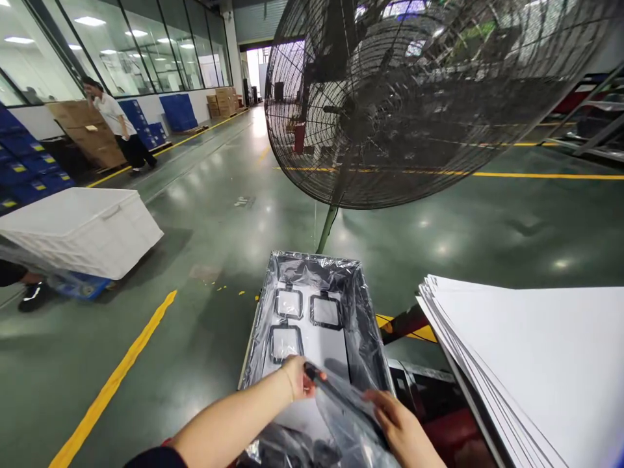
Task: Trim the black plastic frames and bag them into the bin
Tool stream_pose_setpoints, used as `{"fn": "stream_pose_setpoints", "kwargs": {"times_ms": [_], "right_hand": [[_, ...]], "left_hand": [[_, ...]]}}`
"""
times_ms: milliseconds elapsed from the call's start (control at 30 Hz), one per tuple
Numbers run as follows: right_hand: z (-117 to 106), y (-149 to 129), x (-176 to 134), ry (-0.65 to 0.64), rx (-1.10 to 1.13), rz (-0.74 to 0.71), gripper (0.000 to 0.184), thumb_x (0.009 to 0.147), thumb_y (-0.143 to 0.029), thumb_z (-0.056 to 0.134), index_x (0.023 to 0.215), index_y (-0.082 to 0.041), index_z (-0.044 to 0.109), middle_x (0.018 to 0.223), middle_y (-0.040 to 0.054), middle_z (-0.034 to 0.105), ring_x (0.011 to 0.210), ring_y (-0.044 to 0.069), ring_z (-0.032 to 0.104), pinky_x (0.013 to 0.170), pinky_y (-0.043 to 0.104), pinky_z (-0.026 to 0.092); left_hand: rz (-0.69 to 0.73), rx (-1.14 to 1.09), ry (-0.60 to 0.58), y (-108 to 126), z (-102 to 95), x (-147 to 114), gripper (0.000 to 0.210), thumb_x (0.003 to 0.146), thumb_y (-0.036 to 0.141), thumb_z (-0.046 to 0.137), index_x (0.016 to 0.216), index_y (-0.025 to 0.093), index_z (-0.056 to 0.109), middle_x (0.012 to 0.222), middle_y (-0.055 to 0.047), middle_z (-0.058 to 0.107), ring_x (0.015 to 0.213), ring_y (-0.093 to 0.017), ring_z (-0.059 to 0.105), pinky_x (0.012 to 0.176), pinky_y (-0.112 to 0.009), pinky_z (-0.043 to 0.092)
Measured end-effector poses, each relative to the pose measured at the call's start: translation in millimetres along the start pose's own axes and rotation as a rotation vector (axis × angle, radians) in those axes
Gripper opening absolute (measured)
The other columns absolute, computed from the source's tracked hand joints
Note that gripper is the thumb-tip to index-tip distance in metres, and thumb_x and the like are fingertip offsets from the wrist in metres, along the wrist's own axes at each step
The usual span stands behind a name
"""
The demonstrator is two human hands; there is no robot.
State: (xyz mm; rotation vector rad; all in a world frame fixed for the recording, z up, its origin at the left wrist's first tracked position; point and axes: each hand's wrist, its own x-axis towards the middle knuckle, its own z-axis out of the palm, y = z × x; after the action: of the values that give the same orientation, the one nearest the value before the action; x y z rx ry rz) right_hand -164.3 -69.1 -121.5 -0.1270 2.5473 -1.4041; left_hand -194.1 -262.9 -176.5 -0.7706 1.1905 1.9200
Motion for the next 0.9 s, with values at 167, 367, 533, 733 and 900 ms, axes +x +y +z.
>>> {"fn": "stream_pose_setpoints", "kwargs": {"times_ms": [167, 367, 533, 733, 900], "right_hand": [[7, 2, 47, 0.073, 0.058, 0.020, 0.021, 0.060, -0.033, 0.043, 0.059, -0.019, 0.059, 0.065, 0.0074, 0.057, 0.066, 0.023, 0.055, 0.071, 0.041, 0.040], [6, -18, 37, 0.094, 0.315, 0.133, 0.016, 0.067, -0.029, 0.038, 0.063, -0.019, 0.050, 0.065, 0.0013, 0.046, 0.058, 0.015, 0.047, 0.062, 0.031, 0.041], [25, -59, -4, 0.012, 0.606, 0.165, 0.022, 0.073, -0.034, 0.038, 0.057, -0.019, 0.040, 0.064, 0.0000, 0.045, 0.056, 0.012, 0.047, 0.057, 0.025, 0.041], [54, -40, -64, -0.121, 0.746, 0.200, 0.031, 0.070, -0.046, 0.053, 0.057, -0.019, 0.060, 0.081, 0.0051, 0.055, 0.071, 0.016, 0.051, 0.064, 0.029, 0.040], [72, 15, -63, -0.053, 0.687, 0.326, 0.035, 0.073, -0.047, 0.050, 0.059, -0.016, 0.057, 0.064, 0.0020, 0.057, 0.051, 0.011, 0.052, 0.050, 0.025, 0.042]], "left_hand": [[-0.136, 0.067, 0.086, 6, -4.2, -7, 0.027, 0.080, 0.036, 0.042, 0.091, 0.014, 0.053, 0.080, -0.002, 0.058, 0.058, -0.011, 0.054, 0.051, -0.027, 0.046], [-0.176, 0.050, -0.196, -10, -30.5, -77, 0.040, 0.072, 0.043, 0.051, 0.100, 0.015, 0.050, 0.089, -0.007, 0.062, 0.066, -0.014, 0.059, 0.050, -0.023, 0.041], [-0.391, -0.204, -0.389, -39, -39.7, -69, 0.074, 0.059, 0.072, 0.035, 0.084, 0.006, 0.057, 0.088, -0.020, 0.062, 0.079, -0.033, 0.059, 0.060, -0.043, 0.044], [-0.123, -0.268, -0.207, -57, -10.0, -10, 0.026, 0.080, 0.036, 0.042, 0.087, 0.014, 0.055, 0.083, -0.003, 0.059, 0.068, -0.013, 0.056, 0.060, -0.031, 0.047], [-0.082, -0.064, -0.237, -47, -9.6, -21, 0.024, 0.079, 0.031, 0.045, 0.095, 0.015, 0.054, 0.094, -0.005, 0.058, 0.077, -0.016, 0.057, 0.066, -0.035, 0.048]]}}
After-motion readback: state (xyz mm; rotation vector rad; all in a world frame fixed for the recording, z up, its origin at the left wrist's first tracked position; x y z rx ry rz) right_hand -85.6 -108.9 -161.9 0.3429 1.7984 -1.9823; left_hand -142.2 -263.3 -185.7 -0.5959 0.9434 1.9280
